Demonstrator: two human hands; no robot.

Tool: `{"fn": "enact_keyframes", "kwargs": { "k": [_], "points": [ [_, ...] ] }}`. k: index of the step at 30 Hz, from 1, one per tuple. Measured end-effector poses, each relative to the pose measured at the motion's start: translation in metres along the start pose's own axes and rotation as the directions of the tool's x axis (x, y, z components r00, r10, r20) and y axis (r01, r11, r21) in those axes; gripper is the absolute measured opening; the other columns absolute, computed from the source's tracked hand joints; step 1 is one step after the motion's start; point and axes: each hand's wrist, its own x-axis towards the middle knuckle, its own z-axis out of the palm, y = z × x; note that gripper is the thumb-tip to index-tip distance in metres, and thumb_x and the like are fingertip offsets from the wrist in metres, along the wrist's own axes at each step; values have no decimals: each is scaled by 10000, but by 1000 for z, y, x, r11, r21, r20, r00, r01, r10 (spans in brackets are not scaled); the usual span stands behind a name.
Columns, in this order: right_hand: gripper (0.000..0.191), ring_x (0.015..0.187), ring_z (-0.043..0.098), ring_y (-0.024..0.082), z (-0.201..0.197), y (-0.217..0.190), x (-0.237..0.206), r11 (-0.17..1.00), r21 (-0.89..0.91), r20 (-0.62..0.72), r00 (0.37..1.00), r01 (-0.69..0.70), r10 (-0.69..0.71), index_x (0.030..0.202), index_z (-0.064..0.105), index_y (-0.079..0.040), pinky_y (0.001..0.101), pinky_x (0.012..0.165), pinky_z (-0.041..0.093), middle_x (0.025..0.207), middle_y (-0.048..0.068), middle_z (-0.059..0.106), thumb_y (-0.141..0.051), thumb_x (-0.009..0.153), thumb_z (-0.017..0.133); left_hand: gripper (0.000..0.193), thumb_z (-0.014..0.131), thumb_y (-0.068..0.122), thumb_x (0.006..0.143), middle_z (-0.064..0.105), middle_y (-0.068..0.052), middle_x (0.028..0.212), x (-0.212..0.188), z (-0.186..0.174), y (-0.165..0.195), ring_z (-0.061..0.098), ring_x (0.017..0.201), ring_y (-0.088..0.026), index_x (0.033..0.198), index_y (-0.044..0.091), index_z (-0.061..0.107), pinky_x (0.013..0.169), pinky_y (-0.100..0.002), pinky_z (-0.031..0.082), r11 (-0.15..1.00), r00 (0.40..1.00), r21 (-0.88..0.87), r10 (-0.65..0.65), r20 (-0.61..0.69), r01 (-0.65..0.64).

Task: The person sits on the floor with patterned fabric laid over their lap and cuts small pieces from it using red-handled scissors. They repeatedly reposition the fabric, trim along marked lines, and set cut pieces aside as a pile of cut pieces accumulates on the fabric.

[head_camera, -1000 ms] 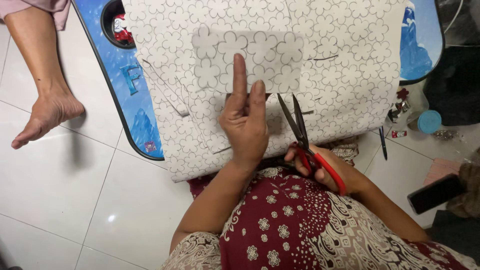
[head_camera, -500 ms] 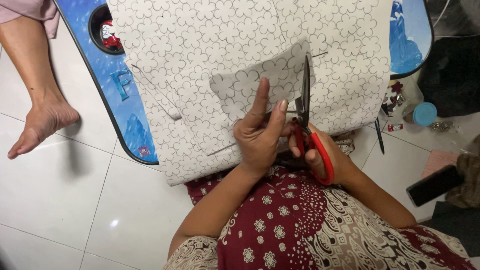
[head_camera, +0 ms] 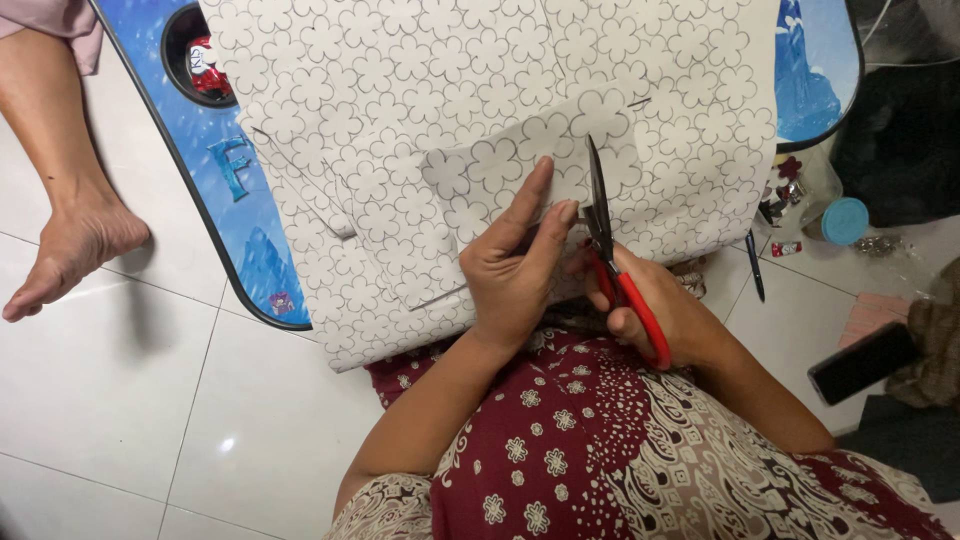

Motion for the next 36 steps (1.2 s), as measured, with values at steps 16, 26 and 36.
{"fn": "enact_keyframes", "kwargs": {
  "k": [16, 26, 36],
  "points": [
    [987, 547, 462, 68, -3, 18, -5, 997, 83, -16, 1000, -12, 13, 920, 548, -66, 247, 492, 374, 620, -40, 489, -1013, 661, 452, 426, 722, 57, 1024, 771, -68, 1204, 4, -3, 5, 637, 906, 3, 1436, 78, 621, 806, -178, 535, 998, 999, 44, -45, 22, 44],
    [941, 581, 491, 66, -5, 27, -7, 997, 72, -41, 999, -21, 24, 886, 560, -67, 241, 507, 399, 639, -33, 521, -980, 666, 515, 420, 717, 47, 1032, 766, -62, 1202, 1, -5, 1, 646, 959, -4, 1440, 65, 622, 868, -191, 545, 998, 998, 35, -56, 14, 55],
    [1088, 607, 461, 66, 6, 13, 3, 989, 145, -2, 999, 39, -39, 1082, 551, -54, 240, 546, 372, 692, -43, 507, -1042, 668, 361, 332, 677, 32, 1032, 787, -52, 1095, -4, -2, -4, 647, 776, -7, 1362, 71, 676, 694, -179, 551, 991, 991, -28, -128, 45, 129]
  ]
}}
